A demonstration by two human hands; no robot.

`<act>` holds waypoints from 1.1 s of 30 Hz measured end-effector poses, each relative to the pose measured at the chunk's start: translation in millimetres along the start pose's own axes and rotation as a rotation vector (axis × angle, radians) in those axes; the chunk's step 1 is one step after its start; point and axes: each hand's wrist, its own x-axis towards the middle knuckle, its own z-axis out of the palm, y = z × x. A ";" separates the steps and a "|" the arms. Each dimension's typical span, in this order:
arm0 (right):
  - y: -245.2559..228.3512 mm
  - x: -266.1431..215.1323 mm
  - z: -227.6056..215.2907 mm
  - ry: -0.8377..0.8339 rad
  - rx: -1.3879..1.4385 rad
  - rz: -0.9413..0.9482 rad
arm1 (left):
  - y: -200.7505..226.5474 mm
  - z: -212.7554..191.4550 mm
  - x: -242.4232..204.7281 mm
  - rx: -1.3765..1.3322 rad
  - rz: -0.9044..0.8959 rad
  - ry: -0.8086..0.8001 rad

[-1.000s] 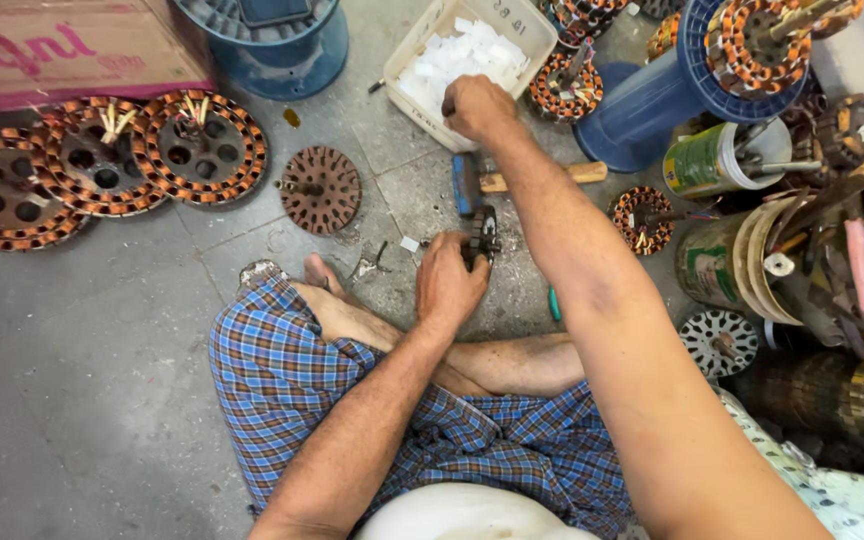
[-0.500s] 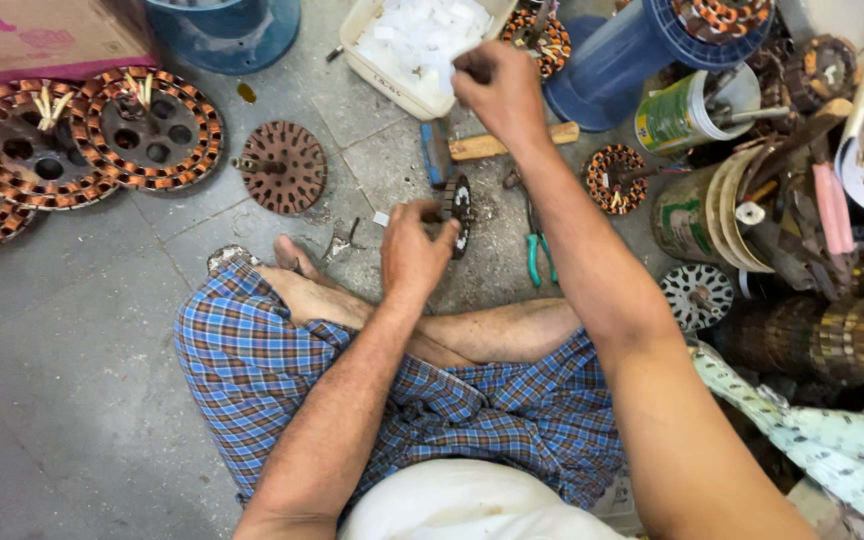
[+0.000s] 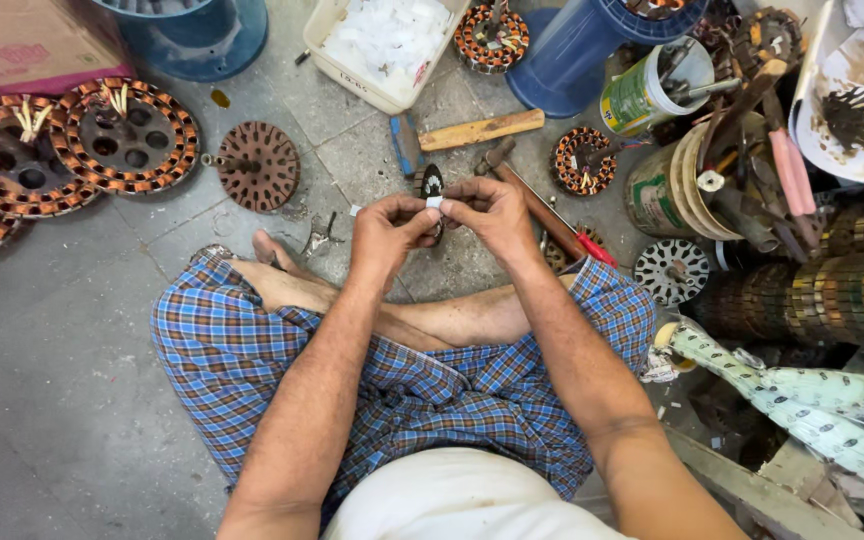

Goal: The person sits on the floor and inserts small white rectangular pieces into the slots of a circular copper-wound motor stator. They repeatedly pick up pieces from a nearby container and place them into the stator slots by hand.

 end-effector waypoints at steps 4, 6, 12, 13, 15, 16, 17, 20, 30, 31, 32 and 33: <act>-8.4 5.9 0.2 0.097 -0.122 0.011 | -4.5 -5.2 2.6 -0.079 -0.018 0.079; -18.1 23.7 -1.6 0.133 -0.146 -0.020 | -6.7 -5.0 4.9 -0.119 -0.002 0.095; -66.8 135.1 14.2 0.127 -0.227 -0.302 | -7.1 -2.7 13.5 -0.147 -0.012 0.139; -72.8 142.3 16.2 0.119 -0.275 -0.288 | -6.5 -1.6 16.3 -0.160 0.020 0.143; -79.8 146.9 22.6 0.105 -0.363 -0.251 | -3.7 -3.9 19.3 -0.178 0.077 0.151; -80.5 138.2 21.4 0.059 -0.428 -0.165 | -0.8 -2.7 22.5 -0.184 0.074 0.167; -76.5 120.2 19.6 0.011 -0.492 -0.078 | 1.6 -1.5 24.6 -0.190 0.071 0.182; -55.2 71.2 15.9 -0.144 -0.253 0.018 | -0.5 -0.1 23.9 -0.140 0.112 0.197; -65.3 121.7 14.4 -0.014 -0.397 -0.253 | -2.2 -6.8 19.0 -0.120 0.137 0.266; -67.7 125.8 13.5 -0.035 -0.477 -0.363 | -3.9 -6.4 17.3 -0.130 0.142 0.262; -71.1 130.7 12.7 -0.052 -0.556 -0.479 | -2.7 -6.9 19.1 -0.137 0.153 0.252; -73.6 133.0 12.2 -0.070 -0.635 -0.596 | -0.9 -7.2 20.8 -0.144 0.163 0.243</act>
